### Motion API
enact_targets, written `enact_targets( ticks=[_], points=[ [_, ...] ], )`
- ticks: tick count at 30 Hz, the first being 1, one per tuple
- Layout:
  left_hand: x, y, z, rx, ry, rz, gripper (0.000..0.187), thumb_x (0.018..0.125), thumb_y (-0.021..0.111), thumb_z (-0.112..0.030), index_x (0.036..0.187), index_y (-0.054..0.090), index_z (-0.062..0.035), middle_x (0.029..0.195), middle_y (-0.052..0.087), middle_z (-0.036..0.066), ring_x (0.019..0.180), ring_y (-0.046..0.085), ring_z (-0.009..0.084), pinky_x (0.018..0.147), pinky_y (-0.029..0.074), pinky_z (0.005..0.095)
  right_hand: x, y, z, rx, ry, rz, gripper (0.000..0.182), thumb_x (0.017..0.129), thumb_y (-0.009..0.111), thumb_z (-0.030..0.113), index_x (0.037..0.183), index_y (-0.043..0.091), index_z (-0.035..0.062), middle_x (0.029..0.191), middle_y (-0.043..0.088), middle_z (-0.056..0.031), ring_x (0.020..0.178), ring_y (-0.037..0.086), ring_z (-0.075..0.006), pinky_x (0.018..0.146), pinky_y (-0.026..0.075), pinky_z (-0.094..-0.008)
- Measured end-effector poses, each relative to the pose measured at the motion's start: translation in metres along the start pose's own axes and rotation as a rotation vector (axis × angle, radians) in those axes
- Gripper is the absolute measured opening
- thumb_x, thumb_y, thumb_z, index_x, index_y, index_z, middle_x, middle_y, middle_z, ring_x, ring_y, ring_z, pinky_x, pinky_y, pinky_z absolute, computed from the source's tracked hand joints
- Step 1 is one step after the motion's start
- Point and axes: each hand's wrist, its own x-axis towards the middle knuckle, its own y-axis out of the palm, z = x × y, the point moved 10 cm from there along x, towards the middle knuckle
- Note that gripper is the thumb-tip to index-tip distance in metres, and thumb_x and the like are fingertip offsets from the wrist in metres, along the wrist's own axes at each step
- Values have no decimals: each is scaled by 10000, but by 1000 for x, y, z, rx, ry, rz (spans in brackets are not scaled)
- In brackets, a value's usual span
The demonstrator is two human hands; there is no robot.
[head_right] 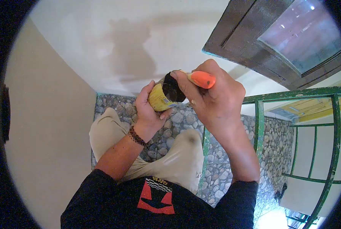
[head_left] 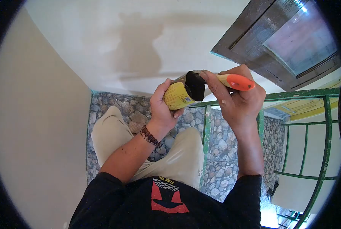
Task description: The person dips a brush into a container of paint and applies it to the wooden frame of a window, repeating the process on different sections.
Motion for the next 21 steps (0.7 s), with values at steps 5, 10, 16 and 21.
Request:
enact_targets(
  ticks=[5,10,16,21],
  points=[
    [1,2,1,2,-3,32,350,936,466,-433,942,604,-112,779,648,58,511,543,126,328,320,225,0,1,2,-26,-25,11,242,775,792,120,710,579,23,601,527,-40,477,491,-114,444,401,-251],
    [1,5,1,39,-12,55,411,946,394,-451,991,613,-106,841,671,69,511,554,130,315,335,230,-1,-3,0,3,-18,-34,228,769,794,102,721,586,22,620,532,-46,490,491,-105,448,400,-247],
    [1,5,1,30,-15,58,443,946,375,-456,1015,616,-91,841,670,76,501,535,130,316,332,231,-3,-5,-22,246,244,22,175,777,774,54,770,608,1,674,599,-41,562,550,-76,497,435,-229],
    [2,3,2,-13,-38,61,456,945,372,-455,1023,614,-77,844,668,98,449,493,142,307,325,234,4,-18,-25,406,386,89,164,772,757,30,809,601,-6,768,662,-68,679,618,-93,594,483,-222]
  ],
)
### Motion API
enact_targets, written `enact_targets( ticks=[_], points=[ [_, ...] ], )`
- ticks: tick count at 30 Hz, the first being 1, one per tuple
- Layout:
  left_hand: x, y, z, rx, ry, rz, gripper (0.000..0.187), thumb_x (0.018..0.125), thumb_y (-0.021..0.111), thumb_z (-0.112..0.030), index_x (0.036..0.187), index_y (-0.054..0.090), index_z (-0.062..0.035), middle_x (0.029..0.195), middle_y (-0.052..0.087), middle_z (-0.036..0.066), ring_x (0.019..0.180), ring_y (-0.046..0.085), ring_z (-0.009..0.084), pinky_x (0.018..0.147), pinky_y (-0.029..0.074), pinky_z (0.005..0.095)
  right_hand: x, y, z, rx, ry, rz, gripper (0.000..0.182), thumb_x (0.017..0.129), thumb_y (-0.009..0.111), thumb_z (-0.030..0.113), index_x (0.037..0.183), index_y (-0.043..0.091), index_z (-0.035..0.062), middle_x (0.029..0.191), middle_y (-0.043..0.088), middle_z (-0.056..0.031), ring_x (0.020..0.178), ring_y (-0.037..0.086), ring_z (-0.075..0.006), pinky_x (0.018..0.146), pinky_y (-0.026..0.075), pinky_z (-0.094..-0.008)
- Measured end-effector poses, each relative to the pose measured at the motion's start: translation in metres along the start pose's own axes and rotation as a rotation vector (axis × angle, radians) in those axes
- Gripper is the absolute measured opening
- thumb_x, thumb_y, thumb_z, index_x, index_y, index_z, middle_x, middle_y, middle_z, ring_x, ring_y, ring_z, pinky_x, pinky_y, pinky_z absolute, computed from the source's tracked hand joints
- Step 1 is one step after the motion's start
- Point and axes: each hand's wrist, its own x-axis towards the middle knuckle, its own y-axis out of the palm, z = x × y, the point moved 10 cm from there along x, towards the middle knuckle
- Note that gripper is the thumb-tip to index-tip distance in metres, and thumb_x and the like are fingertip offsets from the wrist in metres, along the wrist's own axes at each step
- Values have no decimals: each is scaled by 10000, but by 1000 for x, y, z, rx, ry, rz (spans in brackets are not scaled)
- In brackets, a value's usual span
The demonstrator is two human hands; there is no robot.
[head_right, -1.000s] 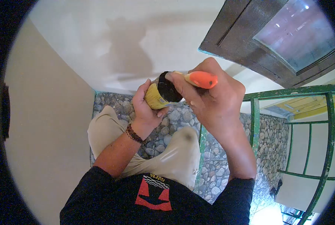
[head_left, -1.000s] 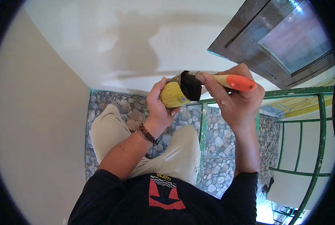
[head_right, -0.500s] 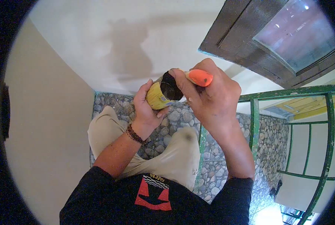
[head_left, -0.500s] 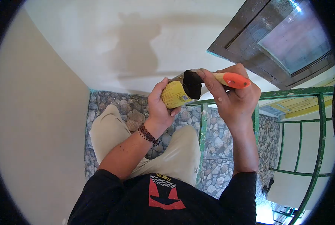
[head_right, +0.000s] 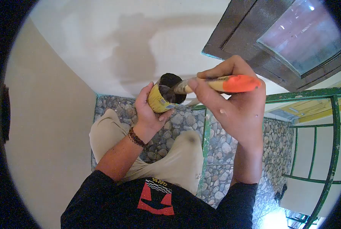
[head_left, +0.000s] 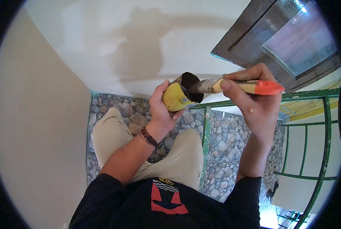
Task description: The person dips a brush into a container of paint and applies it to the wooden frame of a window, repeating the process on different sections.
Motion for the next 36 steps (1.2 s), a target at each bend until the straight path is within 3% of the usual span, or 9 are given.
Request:
enact_targets(
  ticks=[4,10,13,17,19,26,28,32,36],
  points=[
    [0,0,3,-38,-9,-36,460,944,374,-455,1027,615,-73,845,670,108,434,479,147,305,325,234,5,13,2,-23,-60,182,156,738,728,-14,789,581,-4,798,680,-90,734,643,-116,657,508,-251],
    [-1,1,3,23,-17,-25,456,943,383,-449,1024,617,-66,842,672,105,453,506,146,302,319,225,9,17,12,-190,-124,247,165,689,688,-41,784,562,7,800,684,-104,719,666,-167,656,521,-279],
    [-1,5,2,18,-15,3,455,942,389,-449,1020,622,-66,834,673,99,460,518,144,301,321,221,6,27,21,-350,-168,303,176,713,700,-71,759,547,3,882,700,-125,780,650,-128,699,511,-258],
    [-1,5,1,50,2,12,392,937,440,-450,941,615,-99,793,657,50,519,540,121,322,315,224,1,32,22,-401,-185,315,170,709,702,-68,751,551,-4,882,699,-126,765,653,-138,690,510,-258],
    [-1,5,0,52,9,8,389,937,440,-449,941,614,-101,789,654,48,517,538,121,320,314,224,-2,32,26,-357,-290,289,213,658,704,-19,797,550,29,757,626,-115,698,646,-276,617,507,-326],
    [2,-2,-1,44,46,-2,443,957,368,-440,1014,623,-82,824,672,81,480,531,137,304,320,228,-12,19,28,-397,-323,173,189,677,709,-16,827,601,25,745,626,-110,673,639,-247,598,496,-305],
    [2,1,1,35,30,30,441,959,365,-438,1017,623,-84,828,674,82,481,532,137,305,321,230,-16,7,14,-391,-144,89,161,695,714,-7,825,626,24,720,633,-106,636,641,-216,578,490,-290],
    [3,0,6,59,1,-3,432,957,371,-438,1020,625,-94,844,680,83,503,554,142,305,320,233,-26,1,7,-390,-157,38,149,707,719,6,835,644,22,709,642,-104,609,638,-200,573,491,-275],
    [4,-2,9,16,-36,-15,419,954,380,-435,1025,627,-104,867,684,83,535,575,142,300,315,234,-32,-10,1,-313,-83,1,151,721,736,-7,842,648,14,757,678,-89,657,652,-134,596,501,-249]
  ],
)
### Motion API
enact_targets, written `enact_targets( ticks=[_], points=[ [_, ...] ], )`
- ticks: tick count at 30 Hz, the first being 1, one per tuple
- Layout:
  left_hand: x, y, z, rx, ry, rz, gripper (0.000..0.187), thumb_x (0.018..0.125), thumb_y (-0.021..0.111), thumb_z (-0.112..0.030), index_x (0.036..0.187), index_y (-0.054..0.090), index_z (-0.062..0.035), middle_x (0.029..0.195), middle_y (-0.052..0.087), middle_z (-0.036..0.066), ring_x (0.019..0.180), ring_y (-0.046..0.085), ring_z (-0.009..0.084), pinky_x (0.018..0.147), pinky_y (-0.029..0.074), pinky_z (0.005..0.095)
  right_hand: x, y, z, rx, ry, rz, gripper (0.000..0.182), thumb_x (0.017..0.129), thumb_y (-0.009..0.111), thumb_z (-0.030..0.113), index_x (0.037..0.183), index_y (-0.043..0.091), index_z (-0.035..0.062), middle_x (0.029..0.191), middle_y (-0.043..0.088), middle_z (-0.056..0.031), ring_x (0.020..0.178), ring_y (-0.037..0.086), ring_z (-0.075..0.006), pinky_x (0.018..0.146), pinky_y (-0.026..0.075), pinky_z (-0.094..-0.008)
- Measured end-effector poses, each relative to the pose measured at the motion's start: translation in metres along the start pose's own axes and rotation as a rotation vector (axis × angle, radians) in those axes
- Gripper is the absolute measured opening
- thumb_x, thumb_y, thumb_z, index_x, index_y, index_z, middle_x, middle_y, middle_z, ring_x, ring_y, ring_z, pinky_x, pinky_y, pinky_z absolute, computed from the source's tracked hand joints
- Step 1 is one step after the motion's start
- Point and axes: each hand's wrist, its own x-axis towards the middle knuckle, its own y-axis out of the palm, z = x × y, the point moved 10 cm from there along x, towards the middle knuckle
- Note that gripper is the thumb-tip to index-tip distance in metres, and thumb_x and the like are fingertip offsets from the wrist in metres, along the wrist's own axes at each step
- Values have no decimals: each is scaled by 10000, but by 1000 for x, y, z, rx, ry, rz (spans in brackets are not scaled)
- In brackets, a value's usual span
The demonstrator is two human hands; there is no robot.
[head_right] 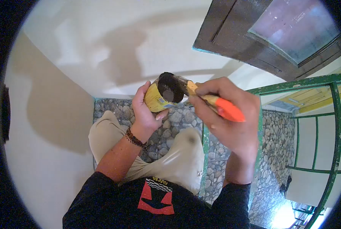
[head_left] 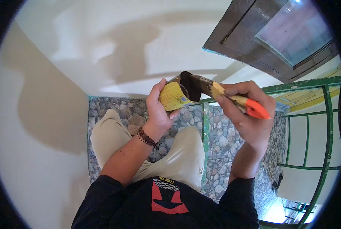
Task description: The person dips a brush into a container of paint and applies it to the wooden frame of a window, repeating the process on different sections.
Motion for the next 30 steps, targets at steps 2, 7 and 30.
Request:
enact_targets(
  ticks=[2,7,30],
  points=[
    [1,-4,-1,-36,7,0,414,951,388,-433,1023,627,-104,874,685,84,539,578,146,299,314,237,-2,-9,-12,153,133,25,171,720,763,-31,844,649,1,864,710,-112,762,668,-122,653,522,-246],
    [2,-2,0,-104,-19,16,403,941,409,-429,1012,629,-99,893,687,86,531,564,162,297,305,244,0,-20,-13,423,66,153,233,686,779,-66,864,639,-9,997,692,-195,895,676,-206,791,537,-296],
    [-5,2,0,100,31,-45,393,945,408,-431,957,627,-105,791,665,58,500,559,131,292,309,223,27,7,22,6,-142,238,133,643,637,-46,749,565,-9,756,665,-97,721,666,-168,654,515,-267]
  ],
)
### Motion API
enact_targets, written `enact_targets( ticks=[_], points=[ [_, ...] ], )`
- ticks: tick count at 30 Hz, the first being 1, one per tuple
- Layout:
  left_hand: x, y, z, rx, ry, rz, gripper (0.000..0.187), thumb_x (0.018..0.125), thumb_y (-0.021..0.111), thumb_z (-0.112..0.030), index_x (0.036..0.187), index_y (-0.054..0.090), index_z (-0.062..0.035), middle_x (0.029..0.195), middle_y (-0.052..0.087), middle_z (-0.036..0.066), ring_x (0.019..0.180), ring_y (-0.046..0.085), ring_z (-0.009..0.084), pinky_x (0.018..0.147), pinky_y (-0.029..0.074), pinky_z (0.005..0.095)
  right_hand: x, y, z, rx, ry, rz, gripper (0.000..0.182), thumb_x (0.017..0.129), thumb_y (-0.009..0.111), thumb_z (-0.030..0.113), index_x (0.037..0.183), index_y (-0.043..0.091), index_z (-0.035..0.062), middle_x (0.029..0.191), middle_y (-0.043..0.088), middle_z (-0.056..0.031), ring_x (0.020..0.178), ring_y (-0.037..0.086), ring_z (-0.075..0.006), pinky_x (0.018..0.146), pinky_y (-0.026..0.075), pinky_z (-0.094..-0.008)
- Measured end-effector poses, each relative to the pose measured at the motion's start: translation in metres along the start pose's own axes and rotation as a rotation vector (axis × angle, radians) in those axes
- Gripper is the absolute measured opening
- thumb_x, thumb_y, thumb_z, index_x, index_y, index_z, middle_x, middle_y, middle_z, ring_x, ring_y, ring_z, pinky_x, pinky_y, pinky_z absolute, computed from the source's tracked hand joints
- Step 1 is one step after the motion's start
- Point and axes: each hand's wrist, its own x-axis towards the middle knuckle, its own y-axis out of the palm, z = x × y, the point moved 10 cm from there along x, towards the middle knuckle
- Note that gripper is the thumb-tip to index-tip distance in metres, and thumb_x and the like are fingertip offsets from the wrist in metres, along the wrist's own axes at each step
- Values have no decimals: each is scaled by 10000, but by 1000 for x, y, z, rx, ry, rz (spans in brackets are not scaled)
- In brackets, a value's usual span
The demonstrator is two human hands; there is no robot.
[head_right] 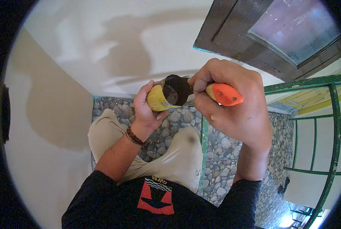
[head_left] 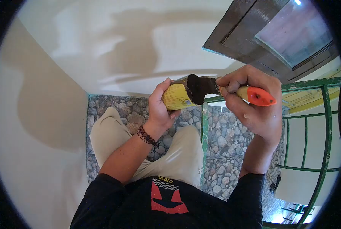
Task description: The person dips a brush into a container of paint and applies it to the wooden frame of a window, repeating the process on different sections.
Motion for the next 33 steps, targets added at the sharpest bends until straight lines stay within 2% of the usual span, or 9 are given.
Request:
enact_targets(
  ticks=[5,7,9,11,14,17,21,23,33],
  points=[
    [2,-3,-4,-30,22,22,386,936,423,-435,942,629,-109,800,665,61,495,538,138,301,306,232,-9,-14,6,92,-29,-48,133,665,659,-48,744,566,3,798,687,-112,744,666,-168,689,522,-267],
    [2,-6,-4,-47,26,-3,385,932,429,-437,938,629,-108,803,665,62,491,530,142,304,306,238,-21,-41,-6,274,71,-309,160,697,690,-48,782,566,6,855,697,-147,769,665,-189,716,528,-282],
    [3,-10,-2,-128,-9,-43,396,924,430,-451,936,631,-110,791,658,62,497,525,154,311,305,248,-35,-49,-21,318,43,-344,193,720,709,-45,833,561,5,916,690,-189,778,666,-211,748,536,-307],
    [3,-7,-1,-118,-8,34,398,919,430,-456,941,626,-111,800,653,65,504,524,157,311,304,249,-62,-67,-56,601,134,-660,221,730,718,-37,882,564,6,949,676,-220,783,666,-230,715,550,-301],
    [-3,2,-4,-141,-17,90,404,916,424,-461,962,612,-107,827,641,76,522,522,171,311,301,248,-100,-48,-109,1018,214,-784,186,832,669,82,956,558,-2,915,662,-226,779,664,-213,640,577,-270],
    [-15,10,-13,-154,-11,30,457,915,396,-463,1041,578,-63,887,619,118,570,517,224,311,300,242,-139,-9,-162,1221,286,-971,182,844,646,68,969,571,-42,1063,625,-213,940,649,-239,783,588,-307],
    [-26,15,-26,-115,28,87,441,935,380,-446,1036,604,-80,886,655,96,606,582,206,313,328,253,-163,25,-194,1178,436,-1050,215,843,643,29,1027,583,-64,1121,610,-219,1012,631,-256,877,561,-350],
    [-32,14,-32,-130,46,40,580,890,381,-493,1127,540,12,910,582,193,673,514,287,296,301,232,-164,33,-204,1153,495,-1102,223,837,649,15,1036,590,-67,1131,608,-221,1030,625,-260,890,552,-362],
    [-49,6,-14,-212,9,-116,683,870,430,-592,1185,502,9,1011,508,261,681,486,288,296,361,212,-94,2,-163,312,24,-925,192,711,760,-67,854,665,18,1036,680,-170,943,653,-213,838,517,-314]
  ],
)
